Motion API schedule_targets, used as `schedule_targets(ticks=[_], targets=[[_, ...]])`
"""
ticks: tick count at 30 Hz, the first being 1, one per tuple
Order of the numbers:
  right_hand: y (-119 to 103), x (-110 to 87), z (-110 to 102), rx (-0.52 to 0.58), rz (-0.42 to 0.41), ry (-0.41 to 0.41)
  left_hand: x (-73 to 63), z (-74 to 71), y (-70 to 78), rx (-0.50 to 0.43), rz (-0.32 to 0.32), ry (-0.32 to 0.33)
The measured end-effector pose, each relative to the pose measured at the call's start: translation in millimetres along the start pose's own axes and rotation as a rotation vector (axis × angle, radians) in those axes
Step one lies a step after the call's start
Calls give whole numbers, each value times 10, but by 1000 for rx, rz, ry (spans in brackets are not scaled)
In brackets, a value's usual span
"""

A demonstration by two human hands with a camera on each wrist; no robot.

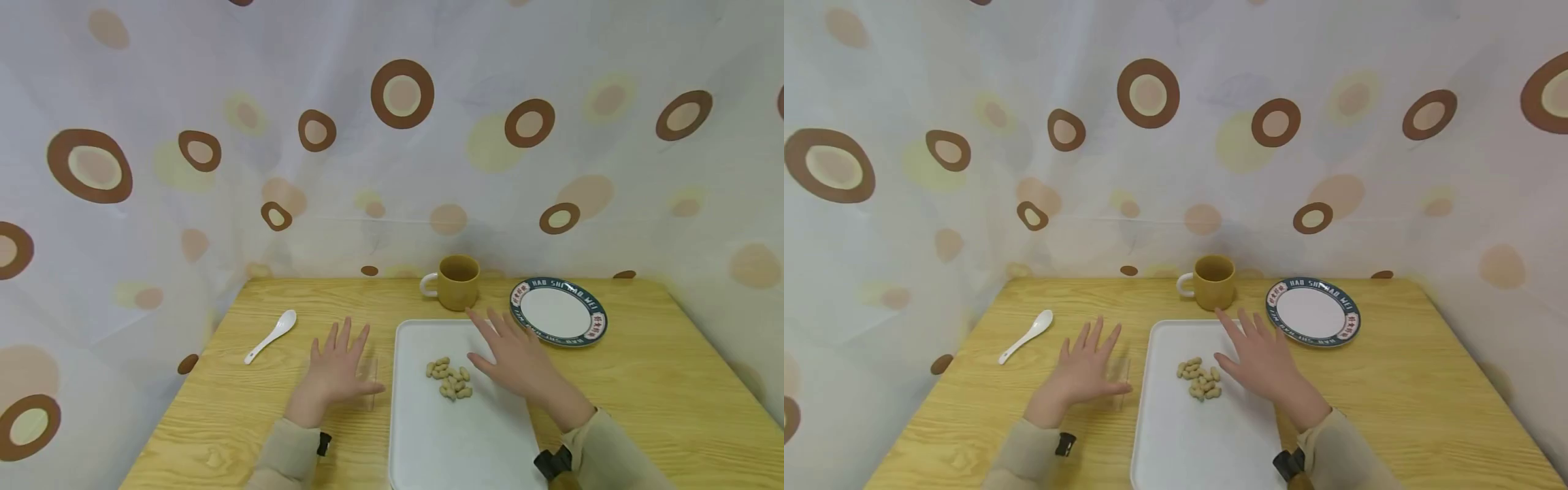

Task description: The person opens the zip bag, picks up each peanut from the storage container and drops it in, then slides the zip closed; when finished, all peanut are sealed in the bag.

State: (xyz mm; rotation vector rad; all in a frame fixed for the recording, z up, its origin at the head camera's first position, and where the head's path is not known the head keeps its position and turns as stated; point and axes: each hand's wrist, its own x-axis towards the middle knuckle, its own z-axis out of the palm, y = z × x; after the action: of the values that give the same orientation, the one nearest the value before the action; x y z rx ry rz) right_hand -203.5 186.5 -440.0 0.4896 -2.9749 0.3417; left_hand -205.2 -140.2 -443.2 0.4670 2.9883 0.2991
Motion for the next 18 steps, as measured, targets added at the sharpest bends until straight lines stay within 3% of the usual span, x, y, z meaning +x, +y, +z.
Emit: schedule_targets(ticks=[14, 18], targets=[[-397, 274, 3, 123, -130, -73, -38, 79, -189, -75, 21, -56], [-551, 358, 4, 217, -128, -128, -27, 102, -237, -80, 14, -65]])
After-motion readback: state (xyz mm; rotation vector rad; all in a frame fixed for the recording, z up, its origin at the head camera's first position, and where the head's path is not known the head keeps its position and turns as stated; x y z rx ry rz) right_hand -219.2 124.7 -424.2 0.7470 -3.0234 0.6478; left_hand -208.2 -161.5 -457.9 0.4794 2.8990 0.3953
